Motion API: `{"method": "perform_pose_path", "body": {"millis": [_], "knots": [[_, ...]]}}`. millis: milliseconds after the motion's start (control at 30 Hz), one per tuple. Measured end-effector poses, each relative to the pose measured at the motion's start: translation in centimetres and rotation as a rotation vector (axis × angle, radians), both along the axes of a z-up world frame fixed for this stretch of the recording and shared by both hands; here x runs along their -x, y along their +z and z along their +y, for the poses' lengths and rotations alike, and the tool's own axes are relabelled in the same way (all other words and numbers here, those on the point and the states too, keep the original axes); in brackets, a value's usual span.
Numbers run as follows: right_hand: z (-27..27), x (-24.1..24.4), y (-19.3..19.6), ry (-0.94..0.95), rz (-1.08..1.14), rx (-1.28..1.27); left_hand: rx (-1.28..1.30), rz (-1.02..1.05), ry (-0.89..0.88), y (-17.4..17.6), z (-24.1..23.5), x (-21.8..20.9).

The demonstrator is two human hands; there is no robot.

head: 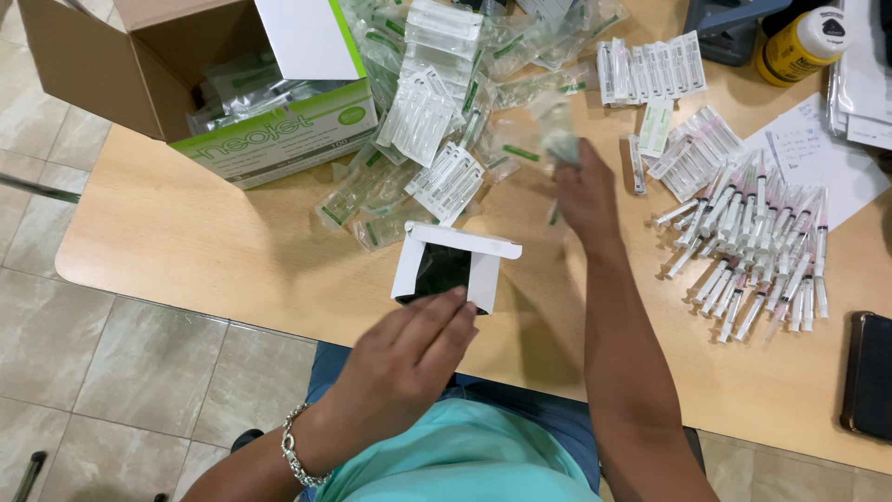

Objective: The person sorts through individually wrapped syringes and needles on a table, placing them into a small box. They then open a package containing a syringe and a needle, remove the protective caps, and attach the needle to the syringe.

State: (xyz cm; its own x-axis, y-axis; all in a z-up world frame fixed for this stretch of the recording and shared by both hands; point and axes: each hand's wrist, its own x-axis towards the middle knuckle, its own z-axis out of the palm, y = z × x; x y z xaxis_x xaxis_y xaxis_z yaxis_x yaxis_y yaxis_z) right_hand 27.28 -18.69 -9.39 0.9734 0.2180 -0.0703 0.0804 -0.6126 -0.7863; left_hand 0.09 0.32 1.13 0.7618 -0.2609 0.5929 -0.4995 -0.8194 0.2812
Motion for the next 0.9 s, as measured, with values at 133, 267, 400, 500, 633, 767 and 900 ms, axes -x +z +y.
{"method": "perform_pose_path", "body": {"millis": [133,267,400,500,633,767,900], "knots": [[-1.1,4.2,3.8,-0.255,0.154,-0.543,0.01,-0.089,0.302,-1.7,1.0,-0.7],[-0.7,10.4,5.4,-0.061,-0.06,-1.138,0.063,0.049,0.441,-3.7,1.7,-1.9],[4.0,16.6,6.5,0.287,-0.285,-1.108,0.21,0.104,0.358,-3.8,1.9,-2.2],[5.3,14.9,4.5,0.598,-0.466,-0.458,0.201,0.038,0.328,-4.3,2.4,-2.2],[6.8,14.4,5.0,0.389,-0.994,0.375,0.15,0.012,0.372,-3.9,2.7,-2.0],[7.1,13.8,1.4,0.479,-0.915,0.604,0.213,0.04,0.373,-4.7,2.6,-1.7],[9.8,14.2,3.6,0.718,-0.293,0.745,0.203,0.058,0.317,-5.0,1.8,-2.4]]}}
